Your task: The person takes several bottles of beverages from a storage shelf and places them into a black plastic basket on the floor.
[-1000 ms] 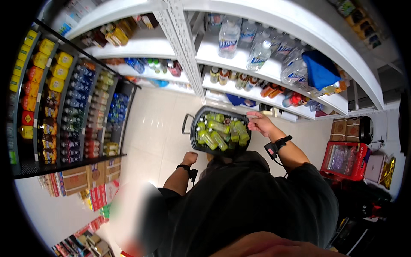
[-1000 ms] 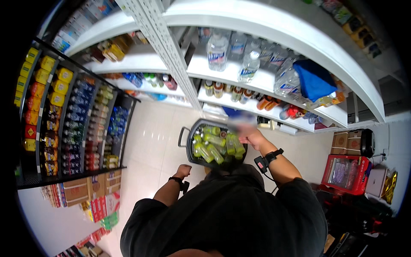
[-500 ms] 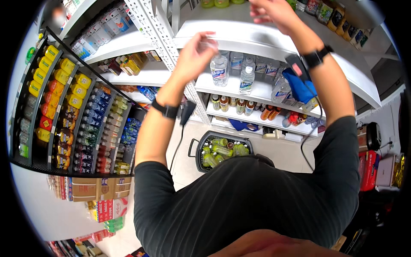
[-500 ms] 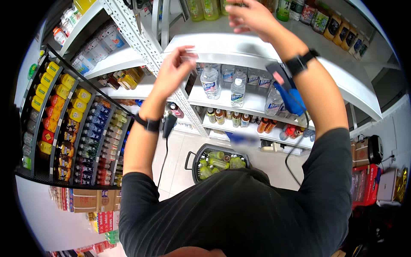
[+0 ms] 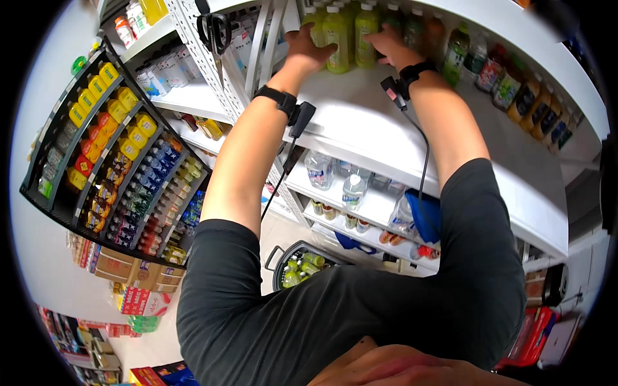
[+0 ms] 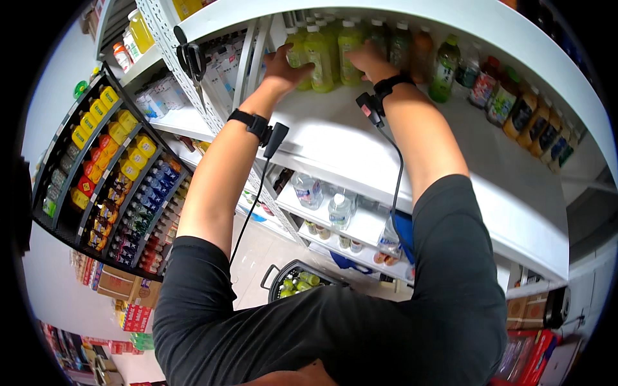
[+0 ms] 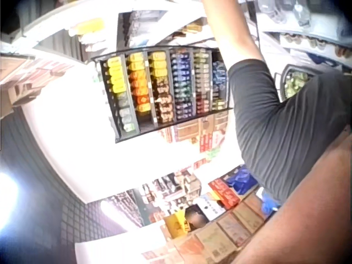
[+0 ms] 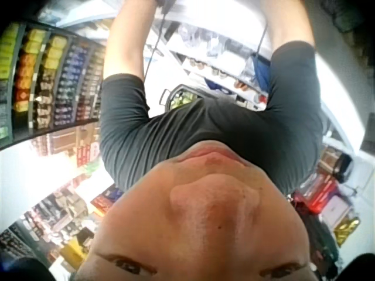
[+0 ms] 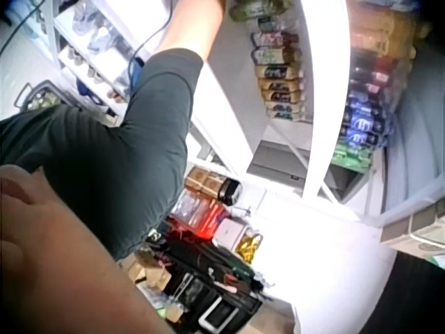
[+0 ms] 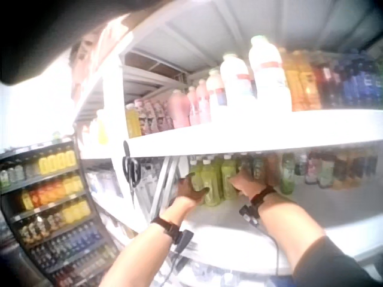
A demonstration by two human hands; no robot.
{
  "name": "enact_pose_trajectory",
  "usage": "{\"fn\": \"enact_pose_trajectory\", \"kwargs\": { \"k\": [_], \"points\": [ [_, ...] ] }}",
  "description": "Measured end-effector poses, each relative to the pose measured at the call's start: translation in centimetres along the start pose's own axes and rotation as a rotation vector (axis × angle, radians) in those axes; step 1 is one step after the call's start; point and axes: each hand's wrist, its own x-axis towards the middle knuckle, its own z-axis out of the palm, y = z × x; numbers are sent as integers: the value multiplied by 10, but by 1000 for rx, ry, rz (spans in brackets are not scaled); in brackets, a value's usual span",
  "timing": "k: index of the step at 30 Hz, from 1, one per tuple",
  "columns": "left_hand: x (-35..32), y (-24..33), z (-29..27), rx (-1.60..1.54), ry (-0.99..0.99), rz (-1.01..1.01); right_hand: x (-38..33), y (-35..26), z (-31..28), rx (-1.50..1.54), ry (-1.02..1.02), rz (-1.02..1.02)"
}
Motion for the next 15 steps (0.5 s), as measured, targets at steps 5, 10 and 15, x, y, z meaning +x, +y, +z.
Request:
{"fn": "enact_pose_trajectory", "kwargs": {
  "k": [5,10,15],
  "points": [
    [13,4,31,7,38,-71,74,40,26,-261,199,-140],
    [31,0,44,19,71,-36,89,52,44,-340,234,-117],
    [31,4,66,40,141,-51,56,30,40,-377,150,-89]
  ]
}}
